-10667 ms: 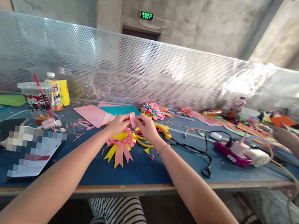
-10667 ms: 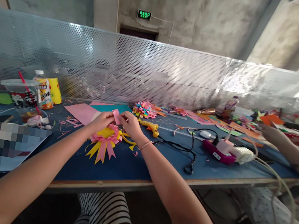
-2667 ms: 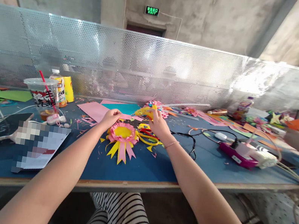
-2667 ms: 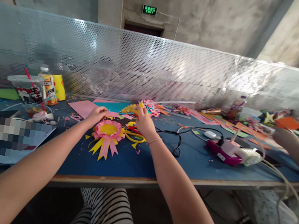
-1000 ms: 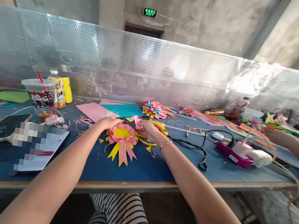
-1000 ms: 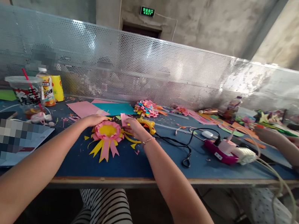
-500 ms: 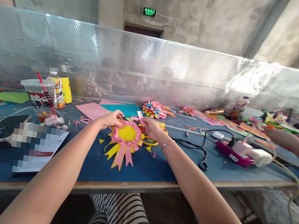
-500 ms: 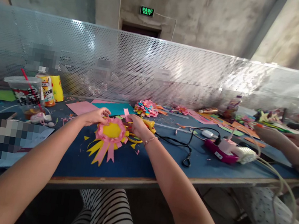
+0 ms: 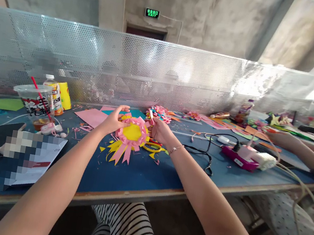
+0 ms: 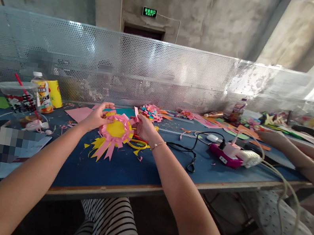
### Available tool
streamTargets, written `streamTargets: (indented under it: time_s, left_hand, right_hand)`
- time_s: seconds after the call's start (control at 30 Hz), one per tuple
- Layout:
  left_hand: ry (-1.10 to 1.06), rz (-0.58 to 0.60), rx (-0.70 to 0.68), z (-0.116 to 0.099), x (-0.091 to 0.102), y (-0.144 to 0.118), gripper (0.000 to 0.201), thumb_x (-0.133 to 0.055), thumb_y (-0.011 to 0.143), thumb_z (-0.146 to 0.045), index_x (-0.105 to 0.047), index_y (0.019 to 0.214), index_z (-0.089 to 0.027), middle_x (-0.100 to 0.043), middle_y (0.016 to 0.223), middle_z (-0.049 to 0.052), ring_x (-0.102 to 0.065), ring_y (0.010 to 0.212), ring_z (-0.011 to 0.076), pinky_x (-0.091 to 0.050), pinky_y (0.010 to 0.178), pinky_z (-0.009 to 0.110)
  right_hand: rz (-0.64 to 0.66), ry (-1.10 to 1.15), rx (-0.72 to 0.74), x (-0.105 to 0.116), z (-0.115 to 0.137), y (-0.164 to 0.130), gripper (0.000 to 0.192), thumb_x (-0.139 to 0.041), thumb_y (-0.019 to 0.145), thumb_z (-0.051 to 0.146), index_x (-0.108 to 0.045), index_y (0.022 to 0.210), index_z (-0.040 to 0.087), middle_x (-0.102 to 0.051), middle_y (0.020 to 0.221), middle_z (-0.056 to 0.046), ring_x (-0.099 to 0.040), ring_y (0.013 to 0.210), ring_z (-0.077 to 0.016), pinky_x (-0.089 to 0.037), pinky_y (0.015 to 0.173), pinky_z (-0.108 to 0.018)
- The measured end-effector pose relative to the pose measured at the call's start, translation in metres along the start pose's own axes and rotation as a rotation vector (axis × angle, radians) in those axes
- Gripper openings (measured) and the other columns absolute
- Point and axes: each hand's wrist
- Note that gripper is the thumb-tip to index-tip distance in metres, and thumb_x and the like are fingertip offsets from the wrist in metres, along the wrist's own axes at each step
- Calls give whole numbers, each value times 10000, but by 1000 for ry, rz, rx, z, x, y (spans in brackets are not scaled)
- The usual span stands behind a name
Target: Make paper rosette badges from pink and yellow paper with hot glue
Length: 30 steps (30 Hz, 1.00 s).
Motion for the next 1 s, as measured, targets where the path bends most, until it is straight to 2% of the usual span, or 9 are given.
streamTargets:
  time_s: [0.1, 0.2, 0.4, 0.53, 0.63, 0.8, 0.9, 1.0]
  left_hand:
    - [71, -52, 3, -1, -4, 1, 554, -691, 650, -228, -472, 1158, -208, -494, 1207, 98, -509, 1127, 207, -427, 918, 340]
    - [147, -87, 30, 0, -7, 2, 517, -665, 639, -170, -490, 1125, -194, -515, 1177, 93, -514, 1124, 209, -408, 933, 349]
    - [241, -151, 60, 11, -9, 3, 551, -657, 616, -147, -480, 1136, -200, -515, 1175, 92, -509, 1125, 226, -409, 930, 372]
    - [291, -201, -71, 15, -10, 4, 560, -655, 629, -153, -466, 1154, -191, -505, 1180, 103, -485, 1141, 218, -399, 948, 360]
    - [325, -212, -160, 13, -12, 4, 541, -653, 645, -152, -467, 1150, -204, -499, 1169, 96, -479, 1144, 208, -395, 959, 349]
    - [370, -198, -216, 8, -13, 2, 512, -656, 669, -167, -481, 1148, -218, -515, 1149, 89, -490, 1130, 209, -390, 974, 361]
    - [331, -185, -169, 5, -13, 0, 534, -679, 665, -219, -478, 1159, -208, -506, 1188, 101, -488, 1139, 220, -398, 960, 359]
    - [200, -145, -33, -1, -9, 0, 599, -678, 684, -350, -442, 1214, -205, -491, 1260, 113, -479, 1177, 237, -401, 959, 360]
  right_hand:
    - [51, 0, 42, -3, 1, -2, 298, -331, 894, 351, -578, 854, 190, -633, 640, -32, -608, 593, -165, -506, 597, -305]
    - [47, -8, 79, -6, 2, -6, 305, -338, 899, 363, -581, 869, 181, -634, 669, -40, -604, 611, -159, -501, 602, -299]
    - [89, -88, 218, -11, 2, -14, 131, -488, 847, 315, -552, 921, 228, -567, 690, 28, -553, 634, -109, -485, 649, -256]
    - [140, -161, 263, -9, -4, -13, 80, -581, 786, 280, -536, 805, 217, -565, 758, 26, -545, 712, -104, -482, 679, -244]
    - [143, -222, 261, -7, -11, -8, 118, -646, 722, 243, -538, 738, 201, -522, 694, 43, -499, 630, -77, -444, 604, -189]
    - [127, -360, 288, -7, -18, -1, 132, -675, 683, 255, -567, 706, 182, -499, 649, 44, -460, 578, -65, -391, 537, -167]
    - [84, -378, 330, -7, -18, 0, 160, -687, 670, 282, -562, 706, 188, -490, 634, 51, -452, 560, -65, -383, 526, -172]
    - [61, -380, 365, -7, -16, -1, 174, -695, 656, 292, -560, 697, 189, -486, 626, 54, -445, 551, -65, -372, 522, -176]
Point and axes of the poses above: each hand's wrist, its own y-axis towards the middle knuckle, its own x-axis out of the back of the hand, z = x × y
